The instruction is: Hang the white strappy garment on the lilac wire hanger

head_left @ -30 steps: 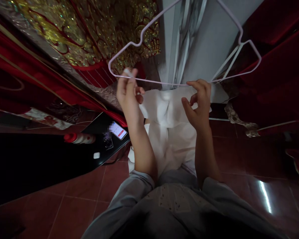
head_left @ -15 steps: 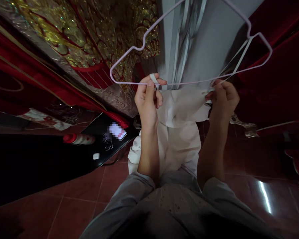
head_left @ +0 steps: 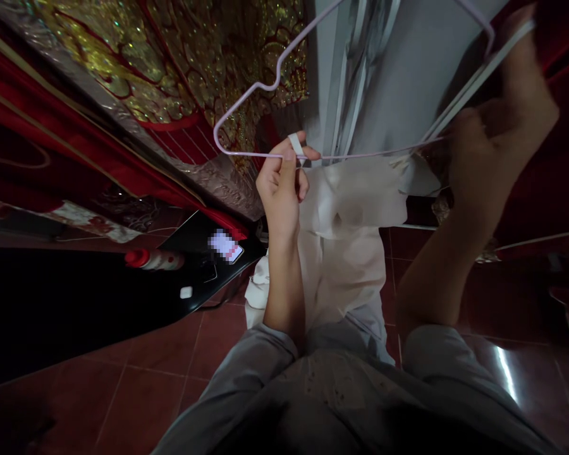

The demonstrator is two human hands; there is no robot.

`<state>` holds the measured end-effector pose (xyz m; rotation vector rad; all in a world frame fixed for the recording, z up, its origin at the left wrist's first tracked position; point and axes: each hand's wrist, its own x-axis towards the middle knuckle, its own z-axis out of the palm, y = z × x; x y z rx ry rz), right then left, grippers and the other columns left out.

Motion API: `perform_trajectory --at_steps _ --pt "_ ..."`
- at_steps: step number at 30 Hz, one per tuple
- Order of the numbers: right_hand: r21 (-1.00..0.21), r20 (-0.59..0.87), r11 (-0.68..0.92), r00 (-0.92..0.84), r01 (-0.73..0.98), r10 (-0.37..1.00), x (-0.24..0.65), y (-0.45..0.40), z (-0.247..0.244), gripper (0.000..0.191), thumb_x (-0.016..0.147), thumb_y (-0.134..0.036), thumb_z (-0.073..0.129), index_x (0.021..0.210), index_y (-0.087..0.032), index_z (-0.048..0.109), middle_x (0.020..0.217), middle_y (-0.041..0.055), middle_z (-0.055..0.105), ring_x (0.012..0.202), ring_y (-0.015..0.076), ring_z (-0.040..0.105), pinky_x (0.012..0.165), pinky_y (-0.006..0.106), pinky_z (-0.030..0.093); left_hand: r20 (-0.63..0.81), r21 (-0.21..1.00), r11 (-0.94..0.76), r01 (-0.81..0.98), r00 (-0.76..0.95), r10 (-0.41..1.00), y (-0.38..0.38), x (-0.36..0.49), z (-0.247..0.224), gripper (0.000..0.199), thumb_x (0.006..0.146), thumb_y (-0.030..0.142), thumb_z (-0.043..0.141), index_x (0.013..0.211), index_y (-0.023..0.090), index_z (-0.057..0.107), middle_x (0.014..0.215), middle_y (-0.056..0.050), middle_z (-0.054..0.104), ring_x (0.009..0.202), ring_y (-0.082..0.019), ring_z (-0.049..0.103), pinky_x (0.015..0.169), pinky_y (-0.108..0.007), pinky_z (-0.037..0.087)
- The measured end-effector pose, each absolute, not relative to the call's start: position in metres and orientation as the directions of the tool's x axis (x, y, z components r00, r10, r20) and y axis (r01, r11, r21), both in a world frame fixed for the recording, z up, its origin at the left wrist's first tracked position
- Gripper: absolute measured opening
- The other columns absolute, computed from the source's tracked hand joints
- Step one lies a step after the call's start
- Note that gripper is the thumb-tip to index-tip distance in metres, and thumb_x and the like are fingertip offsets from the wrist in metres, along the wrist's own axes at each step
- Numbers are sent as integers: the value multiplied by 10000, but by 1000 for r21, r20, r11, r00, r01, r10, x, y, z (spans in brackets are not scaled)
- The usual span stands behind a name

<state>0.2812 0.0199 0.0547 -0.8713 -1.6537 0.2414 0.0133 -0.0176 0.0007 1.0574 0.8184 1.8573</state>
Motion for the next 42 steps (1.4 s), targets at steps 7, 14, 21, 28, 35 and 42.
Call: perform_trajectory --at_steps 7,14,21,28,35,42 --pt "-395 883 888 363 237 297 325 39 11 494 1027 -117 642 1401 -418 759 1501 -136 704 1705 295 342 807 179 644 355 799 -450 -399 -290 889 -19 17 1 325 1048 590 706 1205 333 827 1001 -71 791 605 -172 522 568 -347 386" --pt "-539 813 818 376 198 445 263 3 -1 310 1050 -445 688 1345 -496 768 1396 -58 741 1365 284 750 763 303 692 282 813 -398 -426 -310 908 -23 33 4 327 1035 574 738 1189 298 824 1062 -63 818 481 -94 380 424 -276 261" --pt "-706 703 620 233 341 672 221 -13 1 398 967 -520 748 1329 -356 734 1144 38 741 915 175 710 640 290 553 194 830 -388 -401 -445 874 -29 28 -2 242 1000 443 752 1199 310 787 1169 -51 828 521 -107 344 470 -288 260" --pt "-767 642 598 273 233 717 225 -14 3 418 955 -487 698 1356 -368 694 1052 27 730 923 202 714 653 315 519 294 744 -656 -128 -819 493 -10 -25 -8 265 915 92 628 855 286 800 992 17 802 587 -129 452 499 -313 271" --pt "-735 678 621 276 273 681 226 -9 3 317 1002 -543 640 1261 -391 741 997 36 739 789 203 685 878 468 606 601 690 -724 -12 -549 581 3 -57 16 159 965 396 876 1102 320 849 1214 35 839 1321 -297 677 1225 -504 492" --pt "-747 665 620 302 242 683 227 -6 -4 365 995 -549 593 1268 -369 755 959 29 765 602 143 525 617 365 450 449 890 -455 35 -240 861 2 -49 77 303 809 -32 935 871 210 762 894 -11 721 1026 -235 630 1090 -380 551"
